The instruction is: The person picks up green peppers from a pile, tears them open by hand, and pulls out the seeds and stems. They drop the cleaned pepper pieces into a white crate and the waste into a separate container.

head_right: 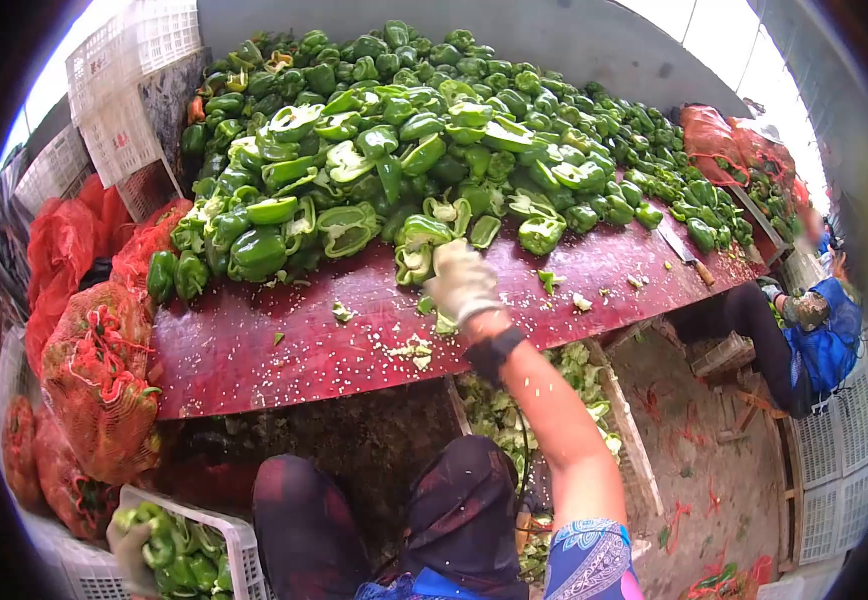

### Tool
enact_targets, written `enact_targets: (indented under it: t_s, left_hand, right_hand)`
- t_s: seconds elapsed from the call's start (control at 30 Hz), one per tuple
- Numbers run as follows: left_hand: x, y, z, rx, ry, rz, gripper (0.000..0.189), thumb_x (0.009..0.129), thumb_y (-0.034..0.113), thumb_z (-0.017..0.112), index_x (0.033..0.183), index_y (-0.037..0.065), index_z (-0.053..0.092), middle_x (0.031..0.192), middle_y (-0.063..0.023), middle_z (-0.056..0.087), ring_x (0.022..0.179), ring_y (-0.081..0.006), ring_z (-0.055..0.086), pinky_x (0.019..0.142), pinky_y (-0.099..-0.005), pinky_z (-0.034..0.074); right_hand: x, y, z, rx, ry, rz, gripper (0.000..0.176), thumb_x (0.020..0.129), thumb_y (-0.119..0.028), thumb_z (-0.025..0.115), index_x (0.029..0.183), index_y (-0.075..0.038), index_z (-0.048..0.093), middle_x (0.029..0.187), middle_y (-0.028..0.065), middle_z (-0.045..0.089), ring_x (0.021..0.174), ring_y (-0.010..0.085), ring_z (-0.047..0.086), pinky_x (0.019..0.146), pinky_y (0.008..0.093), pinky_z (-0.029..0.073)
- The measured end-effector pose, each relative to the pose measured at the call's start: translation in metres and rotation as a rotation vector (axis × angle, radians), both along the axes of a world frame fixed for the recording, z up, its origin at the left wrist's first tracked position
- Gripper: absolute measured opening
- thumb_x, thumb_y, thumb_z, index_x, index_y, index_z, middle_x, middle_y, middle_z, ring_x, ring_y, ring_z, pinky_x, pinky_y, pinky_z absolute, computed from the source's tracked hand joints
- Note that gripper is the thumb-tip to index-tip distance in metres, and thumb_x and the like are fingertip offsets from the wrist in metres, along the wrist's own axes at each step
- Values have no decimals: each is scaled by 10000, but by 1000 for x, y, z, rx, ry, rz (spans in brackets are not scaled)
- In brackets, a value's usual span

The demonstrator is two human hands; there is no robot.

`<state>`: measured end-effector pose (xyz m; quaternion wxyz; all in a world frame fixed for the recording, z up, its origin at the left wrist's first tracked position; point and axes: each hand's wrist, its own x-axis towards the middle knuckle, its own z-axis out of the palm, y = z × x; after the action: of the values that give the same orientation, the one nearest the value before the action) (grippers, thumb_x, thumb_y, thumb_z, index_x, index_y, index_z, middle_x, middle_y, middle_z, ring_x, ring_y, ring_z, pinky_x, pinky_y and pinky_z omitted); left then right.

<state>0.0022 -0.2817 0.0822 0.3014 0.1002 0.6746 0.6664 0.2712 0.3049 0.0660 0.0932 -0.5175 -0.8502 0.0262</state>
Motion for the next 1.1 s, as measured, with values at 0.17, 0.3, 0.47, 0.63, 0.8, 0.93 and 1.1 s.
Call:
enact_targets:
  t_s: [0.17,0.3,0.47,0.63,0.8,0.93,1.1]
  left_hand:
    - [-48,-141,-39,-1225,937,13,504,789,342,759,1173,37,640,863,-180,698,749,-313,648,678,-457,493]
    - [-38,-80,-58,-949,1379,70,689,756,71,732,1400,-4,501,1276,-180,583,1153,-318,591,892,-412,534]
    - [35,144,14,-257,903,-185,633,808,-36,712,1413,26,536,1395,-122,537,1223,-252,577,908,-352,539]
    - [122,303,30,207,518,-649,796,904,245,756,1568,107,338,1468,-217,501,1161,-263,607,867,-369,569]
    - [215,385,9,553,22,-714,729,996,401,672,1569,134,308,1354,-126,550,1145,-187,581,869,-330,552]
    - [233,393,-23,621,60,-604,557,992,397,670,1367,3,549,1119,-48,633,981,-108,583,833,-278,513]
    - [204,388,-13,543,-143,-963,602,997,566,582,1328,63,600,1001,12,640,925,-77,568,822,-265,488]
  right_hand:
    - [22,85,-53,-17,19,190,322,907,-161,603,1219,-106,545,1261,186,607,1135,377,642,907,493,533]
    - [30,62,-58,119,-5,217,289,871,-98,569,1160,-107,589,1087,176,704,992,407,691,855,492,549]
    - [60,29,-46,-163,559,188,296,858,-179,724,1124,-66,665,973,179,731,912,311,719,814,424,553]
    - [85,-81,32,-596,998,332,359,862,-68,717,1198,3,611,1001,89,711,879,130,660,769,291,542]
    - [87,-150,50,-604,1150,266,361,878,-27,692,1224,-8,588,954,49,700,826,91,636,698,239,516]
    - [87,-173,28,-996,1509,161,297,881,-38,595,1177,-22,596,784,11,621,542,65,502,476,263,400]
    - [101,-179,28,-1256,1442,533,220,888,-77,565,1071,23,635,751,42,600,510,74,491,470,266,398]
